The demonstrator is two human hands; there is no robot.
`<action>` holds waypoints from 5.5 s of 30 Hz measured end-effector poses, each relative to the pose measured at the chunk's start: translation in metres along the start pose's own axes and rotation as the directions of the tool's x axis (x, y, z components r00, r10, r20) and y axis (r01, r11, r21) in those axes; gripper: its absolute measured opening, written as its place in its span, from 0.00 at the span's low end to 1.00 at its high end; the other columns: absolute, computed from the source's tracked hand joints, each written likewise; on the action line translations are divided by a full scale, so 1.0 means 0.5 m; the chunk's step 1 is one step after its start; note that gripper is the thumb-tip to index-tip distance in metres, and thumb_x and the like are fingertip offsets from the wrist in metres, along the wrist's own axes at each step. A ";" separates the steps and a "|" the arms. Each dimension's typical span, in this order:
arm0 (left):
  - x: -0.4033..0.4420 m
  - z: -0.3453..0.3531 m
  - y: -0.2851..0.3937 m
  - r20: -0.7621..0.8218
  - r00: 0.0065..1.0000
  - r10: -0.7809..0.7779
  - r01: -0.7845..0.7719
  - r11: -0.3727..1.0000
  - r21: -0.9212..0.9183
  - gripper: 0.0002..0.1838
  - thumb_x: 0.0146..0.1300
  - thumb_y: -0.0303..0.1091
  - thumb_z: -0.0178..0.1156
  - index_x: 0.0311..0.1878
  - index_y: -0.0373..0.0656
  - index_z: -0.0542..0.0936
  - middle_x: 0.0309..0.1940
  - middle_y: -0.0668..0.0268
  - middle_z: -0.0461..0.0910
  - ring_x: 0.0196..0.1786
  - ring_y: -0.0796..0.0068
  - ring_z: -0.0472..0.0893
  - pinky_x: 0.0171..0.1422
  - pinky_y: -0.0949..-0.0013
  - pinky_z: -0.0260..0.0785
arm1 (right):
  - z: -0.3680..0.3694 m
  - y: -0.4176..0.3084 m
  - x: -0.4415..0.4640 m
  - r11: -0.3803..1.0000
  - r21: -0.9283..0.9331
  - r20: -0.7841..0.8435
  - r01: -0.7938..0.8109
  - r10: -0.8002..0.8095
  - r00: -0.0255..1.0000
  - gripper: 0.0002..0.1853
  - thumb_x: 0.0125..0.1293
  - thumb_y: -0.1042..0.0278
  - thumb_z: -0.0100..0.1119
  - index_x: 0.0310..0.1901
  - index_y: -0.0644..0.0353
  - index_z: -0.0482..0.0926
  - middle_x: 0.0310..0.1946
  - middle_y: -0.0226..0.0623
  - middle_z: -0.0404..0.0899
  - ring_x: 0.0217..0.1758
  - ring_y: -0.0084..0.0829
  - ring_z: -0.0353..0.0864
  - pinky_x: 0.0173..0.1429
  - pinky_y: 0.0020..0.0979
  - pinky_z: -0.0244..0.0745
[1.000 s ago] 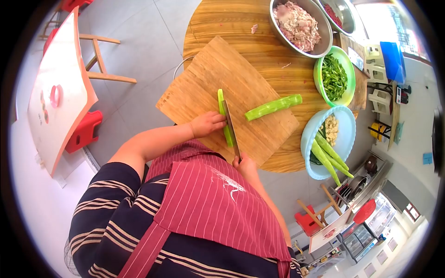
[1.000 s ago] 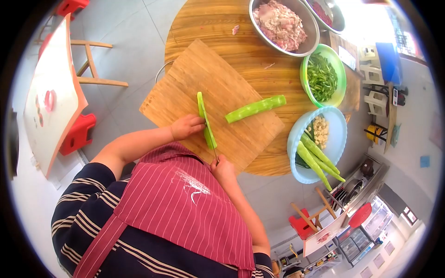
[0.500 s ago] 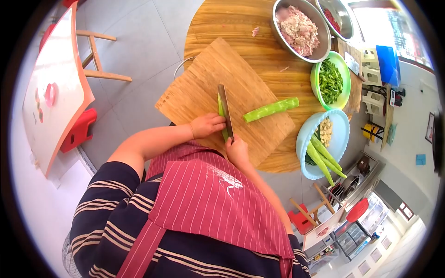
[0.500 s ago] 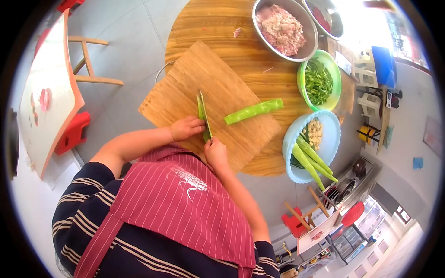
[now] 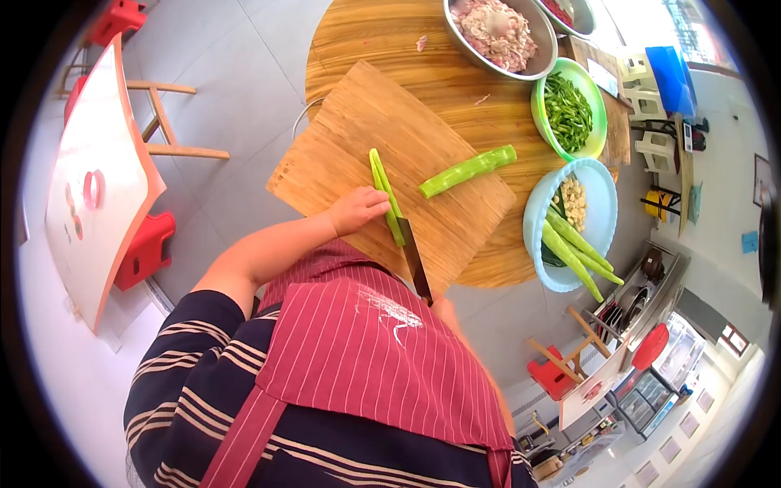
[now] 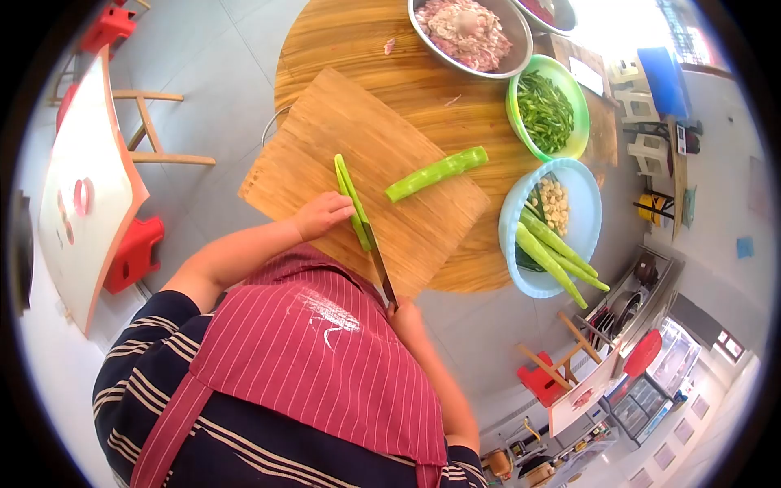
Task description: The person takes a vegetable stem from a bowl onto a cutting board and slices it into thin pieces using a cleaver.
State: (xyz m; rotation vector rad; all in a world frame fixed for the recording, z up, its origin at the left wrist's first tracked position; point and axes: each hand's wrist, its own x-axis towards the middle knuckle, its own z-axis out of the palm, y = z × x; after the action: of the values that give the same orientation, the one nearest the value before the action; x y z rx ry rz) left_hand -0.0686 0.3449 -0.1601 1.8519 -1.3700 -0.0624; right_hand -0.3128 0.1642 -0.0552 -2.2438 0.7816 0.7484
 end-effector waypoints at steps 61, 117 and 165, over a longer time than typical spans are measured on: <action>-0.006 -0.033 -0.014 -0.069 0.973 -0.220 0.229 0.957 0.179 0.14 0.52 0.37 0.61 0.41 0.43 0.79 0.42 0.63 0.74 0.46 0.61 0.73 0.47 0.63 0.67 | -0.026 -0.308 0.250 0.947 -0.135 -0.082 0.292 -0.304 0.949 0.12 0.62 0.64 0.47 0.40 0.63 0.72 0.28 0.55 0.79 0.33 0.54 0.80 0.40 0.49 0.75; -0.016 -0.013 0.040 -0.136 0.977 -0.165 0.190 0.963 0.194 0.14 0.49 0.27 0.53 0.41 0.39 0.78 0.45 0.60 0.74 0.48 0.60 0.74 0.53 0.67 0.69 | -0.033 -0.281 0.176 0.930 -0.235 -0.009 0.282 -0.292 0.956 0.11 0.61 0.66 0.46 0.35 0.64 0.74 0.27 0.55 0.79 0.33 0.54 0.80 0.40 0.49 0.75; -0.034 0.006 0.073 -0.100 0.958 -0.268 0.278 0.955 0.104 0.15 0.46 0.27 0.55 0.41 0.39 0.78 0.42 0.61 0.76 0.45 0.60 0.75 0.51 0.65 0.70 | -0.048 -0.250 0.181 0.920 -0.209 0.014 0.332 -0.337 0.942 0.11 0.60 0.65 0.50 0.36 0.65 0.73 0.26 0.56 0.79 0.32 0.54 0.80 0.39 0.49 0.75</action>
State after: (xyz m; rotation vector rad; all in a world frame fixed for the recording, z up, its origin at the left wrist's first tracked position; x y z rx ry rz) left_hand -0.1056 0.3544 -0.1461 2.1091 -1.0718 -0.0443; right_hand -0.1600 0.1950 -0.0541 -2.4904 0.3220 0.6635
